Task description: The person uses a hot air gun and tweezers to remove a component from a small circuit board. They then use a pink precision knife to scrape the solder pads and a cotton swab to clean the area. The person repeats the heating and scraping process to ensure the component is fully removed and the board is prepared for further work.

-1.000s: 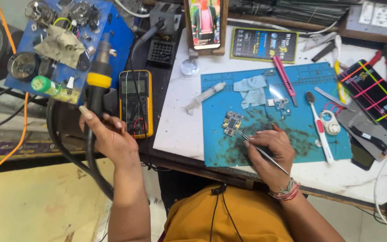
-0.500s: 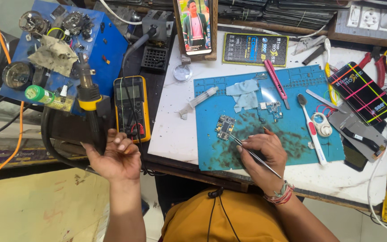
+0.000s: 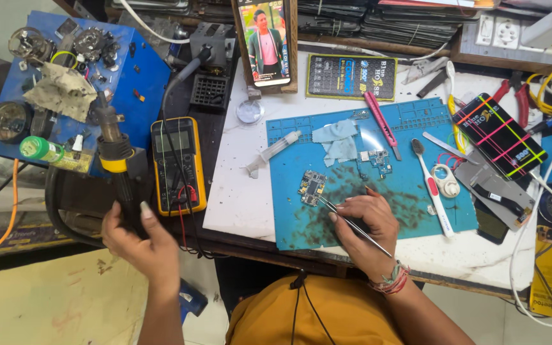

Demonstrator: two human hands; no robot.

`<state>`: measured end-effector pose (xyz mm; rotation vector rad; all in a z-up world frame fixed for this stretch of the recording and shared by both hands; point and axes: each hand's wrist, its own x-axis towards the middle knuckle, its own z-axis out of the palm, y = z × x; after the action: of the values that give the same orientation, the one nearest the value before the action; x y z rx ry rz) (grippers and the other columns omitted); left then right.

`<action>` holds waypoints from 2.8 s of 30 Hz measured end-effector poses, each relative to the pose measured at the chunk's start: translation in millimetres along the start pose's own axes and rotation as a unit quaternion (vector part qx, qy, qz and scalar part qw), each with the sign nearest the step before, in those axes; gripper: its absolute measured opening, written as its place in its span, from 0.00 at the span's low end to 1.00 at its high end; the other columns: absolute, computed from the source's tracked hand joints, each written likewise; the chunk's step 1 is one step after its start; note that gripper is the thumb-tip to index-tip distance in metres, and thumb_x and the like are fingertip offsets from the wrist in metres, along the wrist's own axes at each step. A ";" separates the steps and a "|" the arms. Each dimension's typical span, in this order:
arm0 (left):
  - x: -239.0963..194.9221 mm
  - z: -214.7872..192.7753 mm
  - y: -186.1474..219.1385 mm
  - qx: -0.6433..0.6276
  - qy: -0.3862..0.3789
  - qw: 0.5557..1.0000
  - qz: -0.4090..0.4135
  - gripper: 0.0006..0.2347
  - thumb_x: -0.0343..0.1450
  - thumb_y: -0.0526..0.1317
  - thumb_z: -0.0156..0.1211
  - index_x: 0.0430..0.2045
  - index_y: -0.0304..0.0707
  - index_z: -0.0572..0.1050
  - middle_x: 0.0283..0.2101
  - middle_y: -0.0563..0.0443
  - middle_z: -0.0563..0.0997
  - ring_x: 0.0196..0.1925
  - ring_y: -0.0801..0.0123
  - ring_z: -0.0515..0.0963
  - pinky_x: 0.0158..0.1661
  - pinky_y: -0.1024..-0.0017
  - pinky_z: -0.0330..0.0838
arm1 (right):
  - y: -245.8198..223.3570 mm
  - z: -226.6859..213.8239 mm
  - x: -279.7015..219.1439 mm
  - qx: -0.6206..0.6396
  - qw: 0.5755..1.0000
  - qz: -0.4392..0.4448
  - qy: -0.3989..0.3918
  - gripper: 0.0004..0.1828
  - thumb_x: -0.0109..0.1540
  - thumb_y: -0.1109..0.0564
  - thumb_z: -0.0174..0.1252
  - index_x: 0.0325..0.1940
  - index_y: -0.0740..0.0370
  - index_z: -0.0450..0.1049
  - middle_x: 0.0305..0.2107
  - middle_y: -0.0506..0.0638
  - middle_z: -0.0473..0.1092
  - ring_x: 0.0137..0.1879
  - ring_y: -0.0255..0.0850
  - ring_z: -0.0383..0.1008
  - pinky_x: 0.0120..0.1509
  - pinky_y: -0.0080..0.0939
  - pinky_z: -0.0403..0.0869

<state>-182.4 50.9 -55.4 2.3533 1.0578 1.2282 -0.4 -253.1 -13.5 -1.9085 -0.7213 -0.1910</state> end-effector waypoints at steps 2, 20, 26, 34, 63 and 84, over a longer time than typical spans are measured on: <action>0.1 4.0 -14.4 -0.154 -0.015 0.981 -0.117 0.19 0.79 0.41 0.59 0.59 0.25 0.64 0.59 0.37 0.71 0.61 0.60 0.71 0.63 0.66 0.65 | -0.4 -0.3 0.7 0.000 1.000 0.002 0.001 0.09 0.54 0.64 0.69 0.35 0.58 0.77 0.34 0.49 0.77 0.46 0.41 0.78 0.70 0.51 0.68; -43.6 37.3 133.3 -0.319 -0.327 0.880 0.131 0.14 0.68 0.35 0.66 0.46 0.34 0.73 0.47 0.42 0.79 0.47 0.52 0.79 0.48 0.60 0.72 | 1.9 3.6 3.1 -0.039 0.998 0.036 0.032 0.09 0.55 0.65 0.69 0.36 0.61 0.76 0.35 0.51 0.77 0.47 0.44 0.78 0.64 0.48 0.72; -39.7 40.1 136.4 -0.295 -0.320 0.884 0.170 0.11 0.67 0.35 0.65 0.40 0.36 0.72 0.43 0.44 0.78 0.43 0.53 0.79 0.43 0.60 0.72 | 6.3 8.1 4.2 -0.027 0.997 0.038 0.055 0.10 0.54 0.66 0.68 0.37 0.63 0.77 0.35 0.52 0.77 0.47 0.45 0.78 0.61 0.46 0.73; -55.4 44.4 136.5 -0.270 -0.261 0.912 0.165 0.11 0.67 0.34 0.65 0.40 0.37 0.72 0.44 0.45 0.77 0.42 0.53 0.79 0.42 0.61 0.72 | 9.5 3.6 -1.8 0.003 1.000 0.018 0.019 0.10 0.54 0.66 0.69 0.38 0.63 0.77 0.36 0.53 0.77 0.48 0.45 0.79 0.62 0.45 0.73; -38.8 45.4 148.0 -0.208 -0.333 0.904 0.170 0.10 0.67 0.38 0.68 0.37 0.38 0.75 0.43 0.47 0.77 0.41 0.56 0.80 0.40 0.61 0.73 | 10.7 1.8 0.7 0.031 0.998 0.062 -0.005 0.10 0.54 0.67 0.67 0.38 0.64 0.76 0.36 0.54 0.78 0.48 0.46 0.78 0.56 0.42 0.75; -31.5 51.0 158.1 -0.201 -0.334 0.904 0.177 0.08 0.70 0.37 0.64 0.38 0.34 0.75 0.43 0.43 0.78 0.39 0.52 0.81 0.39 0.60 0.76 | 10.6 -0.7 -2.2 0.026 0.996 0.089 0.012 0.11 0.55 0.66 0.68 0.40 0.64 0.76 0.39 0.54 0.77 0.50 0.46 0.78 0.58 0.42 0.75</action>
<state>-78.0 -76.9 -18.8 2.3832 0.1395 0.5501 3.9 -257.6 -22.5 -1.9059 -0.5310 -0.0822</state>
